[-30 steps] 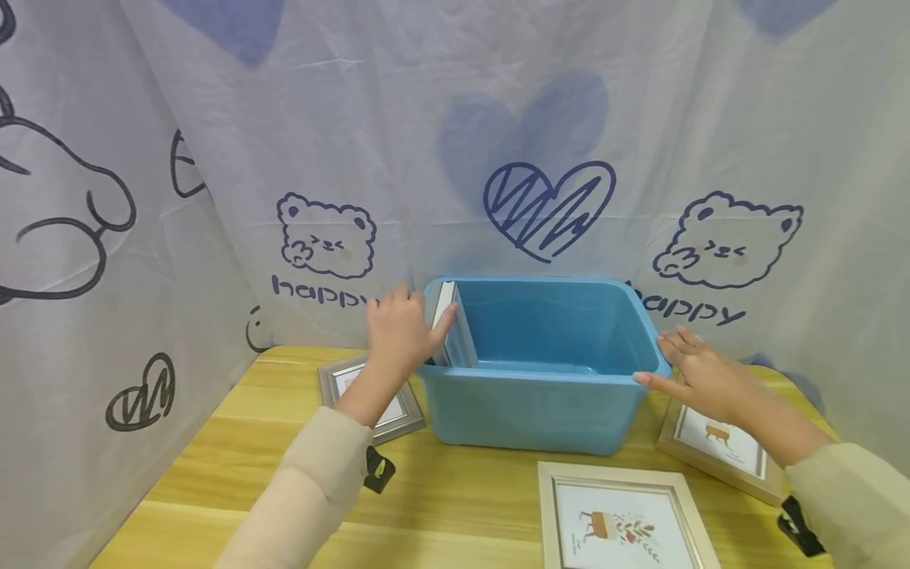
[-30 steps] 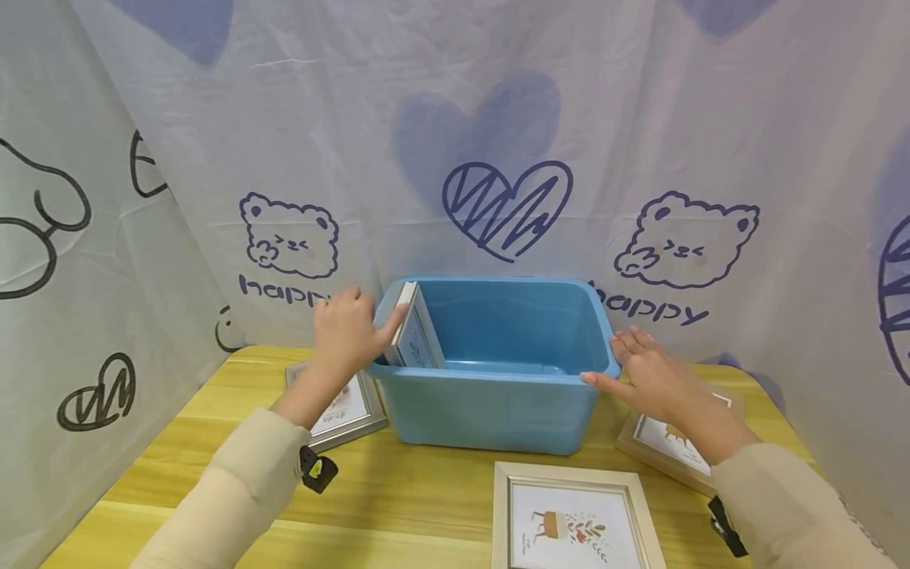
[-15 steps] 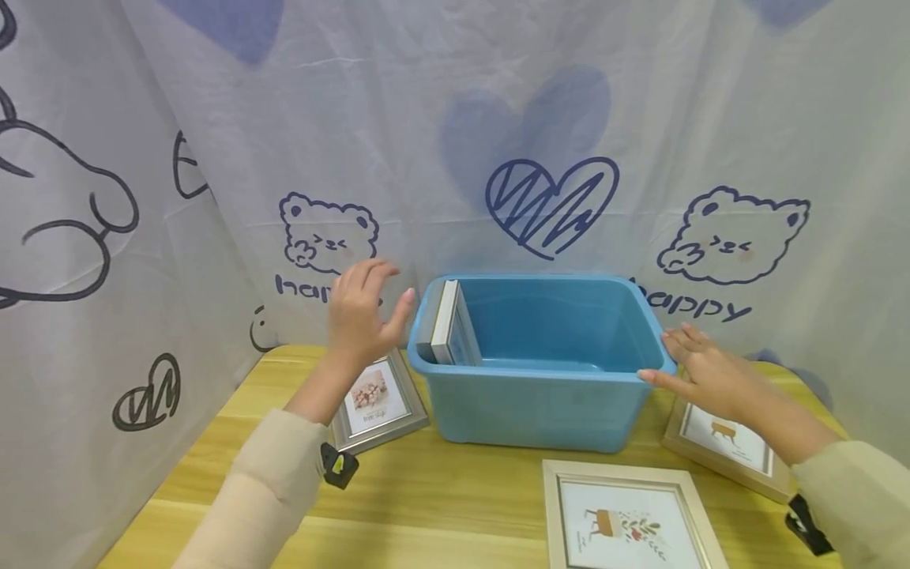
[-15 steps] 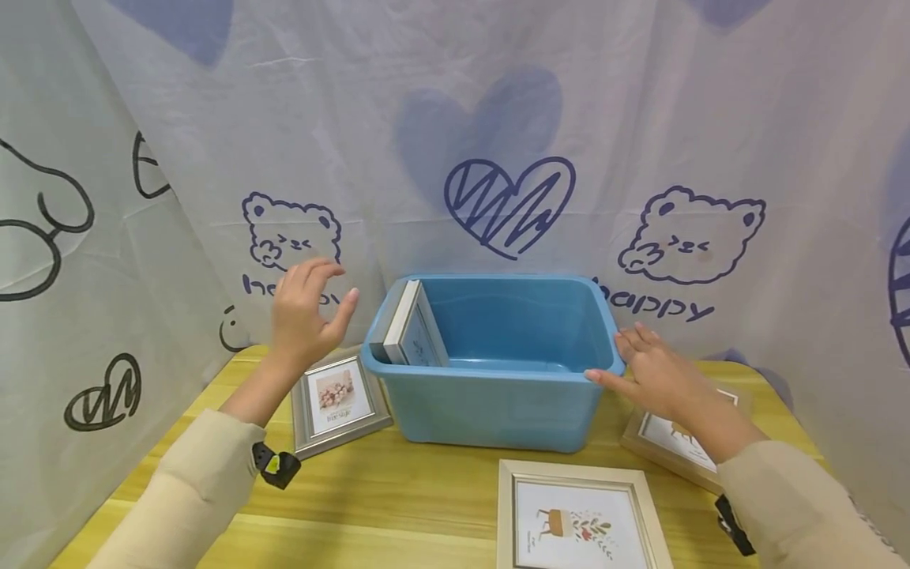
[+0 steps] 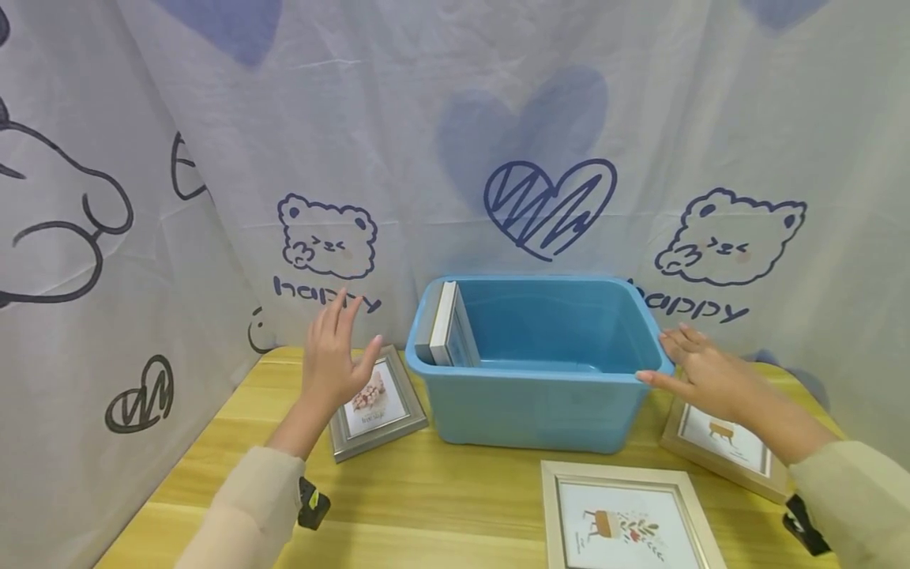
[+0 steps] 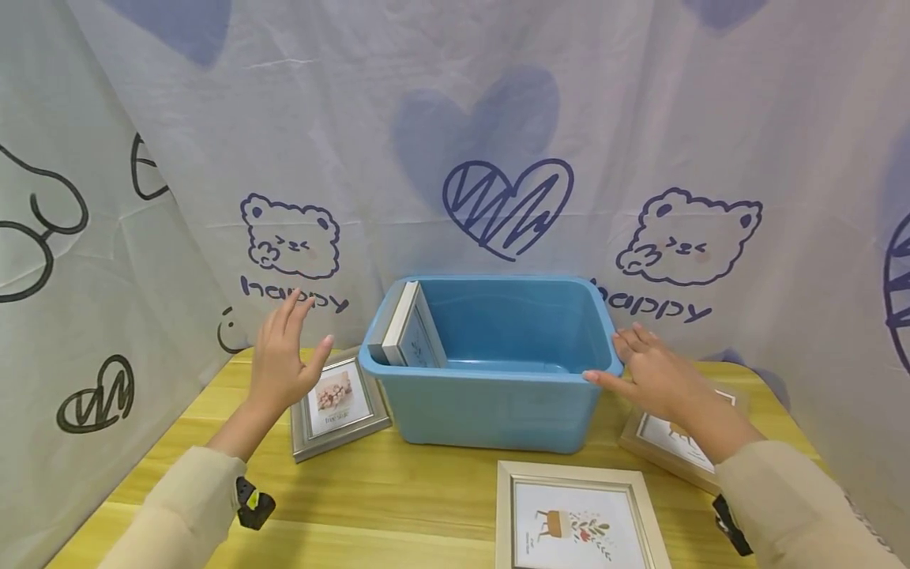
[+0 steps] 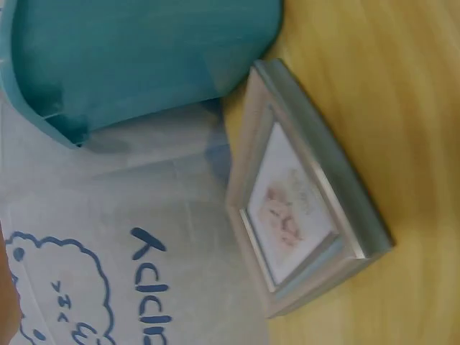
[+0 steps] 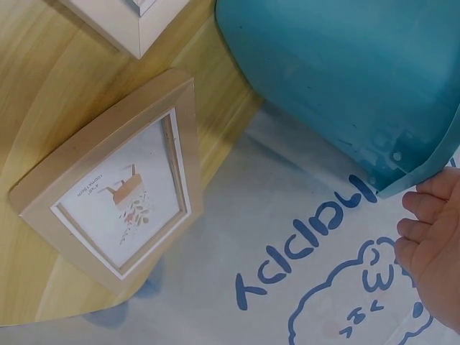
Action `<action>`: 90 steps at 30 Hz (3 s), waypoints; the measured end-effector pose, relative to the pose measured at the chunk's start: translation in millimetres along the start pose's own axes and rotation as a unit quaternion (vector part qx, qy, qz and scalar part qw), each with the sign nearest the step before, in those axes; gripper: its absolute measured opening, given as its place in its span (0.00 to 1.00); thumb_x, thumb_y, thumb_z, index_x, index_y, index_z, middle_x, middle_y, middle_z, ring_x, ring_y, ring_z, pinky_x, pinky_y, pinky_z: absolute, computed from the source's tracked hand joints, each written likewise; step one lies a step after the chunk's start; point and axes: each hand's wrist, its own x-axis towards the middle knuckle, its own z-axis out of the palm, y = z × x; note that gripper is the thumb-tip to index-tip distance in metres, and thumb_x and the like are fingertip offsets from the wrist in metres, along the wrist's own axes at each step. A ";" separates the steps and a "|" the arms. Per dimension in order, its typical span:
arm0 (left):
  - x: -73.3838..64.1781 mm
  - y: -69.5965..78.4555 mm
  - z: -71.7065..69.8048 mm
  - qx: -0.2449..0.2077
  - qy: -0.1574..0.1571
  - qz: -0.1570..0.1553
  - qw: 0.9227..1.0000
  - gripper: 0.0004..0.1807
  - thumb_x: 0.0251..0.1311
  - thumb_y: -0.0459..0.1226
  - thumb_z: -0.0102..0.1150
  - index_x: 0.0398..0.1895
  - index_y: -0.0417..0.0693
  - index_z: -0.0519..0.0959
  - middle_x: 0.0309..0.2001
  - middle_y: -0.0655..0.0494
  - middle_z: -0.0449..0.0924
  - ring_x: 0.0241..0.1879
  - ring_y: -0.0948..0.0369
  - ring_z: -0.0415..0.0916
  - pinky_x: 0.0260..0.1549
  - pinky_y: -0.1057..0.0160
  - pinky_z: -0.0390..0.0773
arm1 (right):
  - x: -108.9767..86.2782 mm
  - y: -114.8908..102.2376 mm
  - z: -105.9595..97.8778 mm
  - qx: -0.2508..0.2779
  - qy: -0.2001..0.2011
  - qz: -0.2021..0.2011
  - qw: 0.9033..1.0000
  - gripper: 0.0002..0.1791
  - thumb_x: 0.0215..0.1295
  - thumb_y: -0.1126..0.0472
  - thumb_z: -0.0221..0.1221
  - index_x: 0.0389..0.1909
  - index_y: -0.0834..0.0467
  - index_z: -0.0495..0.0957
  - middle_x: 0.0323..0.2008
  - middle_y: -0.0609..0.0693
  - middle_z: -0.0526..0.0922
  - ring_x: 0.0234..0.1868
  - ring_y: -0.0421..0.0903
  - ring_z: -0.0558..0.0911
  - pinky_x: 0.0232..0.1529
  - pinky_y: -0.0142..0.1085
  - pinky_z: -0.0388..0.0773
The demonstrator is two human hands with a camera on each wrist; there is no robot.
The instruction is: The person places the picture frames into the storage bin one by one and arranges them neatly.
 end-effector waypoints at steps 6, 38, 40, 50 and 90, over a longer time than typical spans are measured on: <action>-24.9 -6.1 4.1 0.013 -0.023 -0.019 0.999 0.34 0.55 0.49 0.48 0.61 0.36 0.65 0.65 0.33 0.60 0.57 0.39 0.63 0.50 0.39 0.67 | -0.1 0.2 0.2 -0.003 0.002 0.000 1.000 0.48 0.63 0.34 0.46 0.63 0.75 0.58 0.65 0.75 0.55 0.65 0.73 0.55 0.58 0.68 0.57; -130.7 -31.9 11.8 0.059 -0.288 0.009 0.956 0.42 0.54 0.55 0.54 0.68 0.43 0.58 0.69 0.33 0.51 0.67 0.37 0.52 0.63 0.36 0.52 | 0.6 -0.5 0.2 -0.001 0.005 0.001 1.000 0.47 0.64 0.35 0.46 0.63 0.75 0.59 0.64 0.75 0.57 0.64 0.74 0.56 0.57 0.68 0.58; -134.8 -34.5 11.2 0.053 -0.300 0.016 0.952 0.43 0.53 0.56 0.55 0.69 0.44 0.58 0.69 0.33 0.50 0.67 0.37 0.50 0.63 0.35 0.52 | 0.7 -0.6 -0.2 -0.001 0.005 0.001 1.000 0.47 0.64 0.35 0.46 0.63 0.75 0.58 0.64 0.75 0.56 0.64 0.74 0.56 0.57 0.68 0.58; -145.8 -40.4 5.4 0.058 -0.362 0.028 0.930 0.41 0.56 0.58 0.52 0.67 0.43 0.61 0.69 0.34 0.52 0.68 0.38 0.51 0.65 0.39 0.52 | -0.1 -0.7 -0.9 0.000 0.006 0.000 1.000 0.47 0.64 0.35 0.46 0.63 0.75 0.58 0.64 0.75 0.57 0.64 0.74 0.56 0.57 0.68 0.57; -158.3 -30.0 -4.3 0.053 -0.360 0.085 0.928 0.42 0.57 0.60 0.48 0.68 0.43 0.60 0.67 0.46 0.62 0.67 0.48 0.60 0.65 0.46 0.56 | -0.4 -1.8 -0.5 0.003 -0.002 0.002 1.000 0.47 0.64 0.35 0.45 0.63 0.75 0.57 0.65 0.75 0.55 0.65 0.73 0.55 0.59 0.68 0.56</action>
